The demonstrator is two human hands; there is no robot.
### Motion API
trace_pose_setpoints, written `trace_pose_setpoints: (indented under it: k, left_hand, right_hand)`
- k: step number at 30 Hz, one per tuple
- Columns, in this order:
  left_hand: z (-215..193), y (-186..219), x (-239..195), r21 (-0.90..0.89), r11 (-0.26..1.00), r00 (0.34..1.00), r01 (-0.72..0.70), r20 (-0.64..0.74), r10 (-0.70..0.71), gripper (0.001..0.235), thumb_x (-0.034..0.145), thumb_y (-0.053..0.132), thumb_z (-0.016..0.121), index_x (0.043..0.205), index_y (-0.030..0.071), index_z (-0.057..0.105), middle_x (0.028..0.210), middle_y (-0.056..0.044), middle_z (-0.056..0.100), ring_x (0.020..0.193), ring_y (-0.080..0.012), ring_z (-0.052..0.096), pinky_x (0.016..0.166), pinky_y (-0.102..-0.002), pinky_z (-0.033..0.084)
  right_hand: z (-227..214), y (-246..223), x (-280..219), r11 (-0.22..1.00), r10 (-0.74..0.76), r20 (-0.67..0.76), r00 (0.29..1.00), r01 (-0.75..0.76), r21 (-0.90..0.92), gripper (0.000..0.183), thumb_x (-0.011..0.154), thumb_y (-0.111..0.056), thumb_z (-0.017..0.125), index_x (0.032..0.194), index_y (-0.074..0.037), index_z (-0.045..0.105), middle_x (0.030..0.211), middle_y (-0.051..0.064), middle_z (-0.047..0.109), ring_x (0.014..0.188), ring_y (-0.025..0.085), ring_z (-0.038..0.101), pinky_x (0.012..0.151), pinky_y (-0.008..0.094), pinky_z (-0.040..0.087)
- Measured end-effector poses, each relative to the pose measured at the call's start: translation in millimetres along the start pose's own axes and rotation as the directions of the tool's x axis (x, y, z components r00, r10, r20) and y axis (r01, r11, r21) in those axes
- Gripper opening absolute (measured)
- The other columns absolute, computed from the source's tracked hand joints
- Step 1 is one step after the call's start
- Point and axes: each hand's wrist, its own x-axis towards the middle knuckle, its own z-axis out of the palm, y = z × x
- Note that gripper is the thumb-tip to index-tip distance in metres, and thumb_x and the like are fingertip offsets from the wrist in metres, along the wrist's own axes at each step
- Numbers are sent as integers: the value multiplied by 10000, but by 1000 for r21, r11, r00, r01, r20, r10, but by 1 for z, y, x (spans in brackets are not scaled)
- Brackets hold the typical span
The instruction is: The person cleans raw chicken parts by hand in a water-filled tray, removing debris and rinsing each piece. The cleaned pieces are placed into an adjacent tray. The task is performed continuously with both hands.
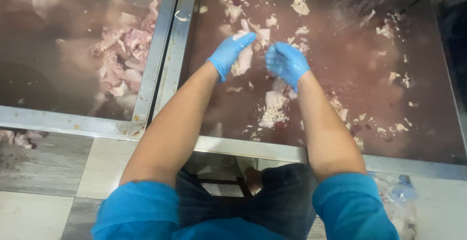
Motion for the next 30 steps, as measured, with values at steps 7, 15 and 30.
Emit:
trace_pose_setpoints:
  k: [7, 15, 30]
  left_hand:
    - [36, -4, -16, -294, 935, 977, 199, -21, -214, 570, 967, 593, 522, 1016, 57, 710, 910, -67, 683, 764, -165, 617, 705, -325, 521]
    - [32, 13, -20, 150, 971, 974, -188, 152, 165, 275, 866, 107, 726, 1104, 22, 617, 981, -38, 626, 887, -124, 595, 801, -294, 534]
    - [12, 12, -11, 349, 869, 931, -351, 228, 285, 587, 816, -13, 610, 1393, 65, 535, 1332, -132, 565, 1237, -192, 552, 1056, -307, 472]
  right_hand:
    - [104, -28, -62, 379, -494, 112, 862, 330, -865, 321, 1012, -316, 665, 1032, 1, 624, 856, 175, 664, 779, 286, 622, 707, 399, 507]
    - [42, 2, 0, 802, -441, -164, 883, 305, -513, 371, 1051, -318, 569, 1183, -8, 724, 1032, 73, 753, 923, 152, 667, 833, 327, 567]
    - [78, -12, -39, 998, 0, 269, 963, -17, 59, 320, 1006, -233, 567, 1278, -66, 594, 1146, 85, 708, 986, 202, 719, 872, 384, 610]
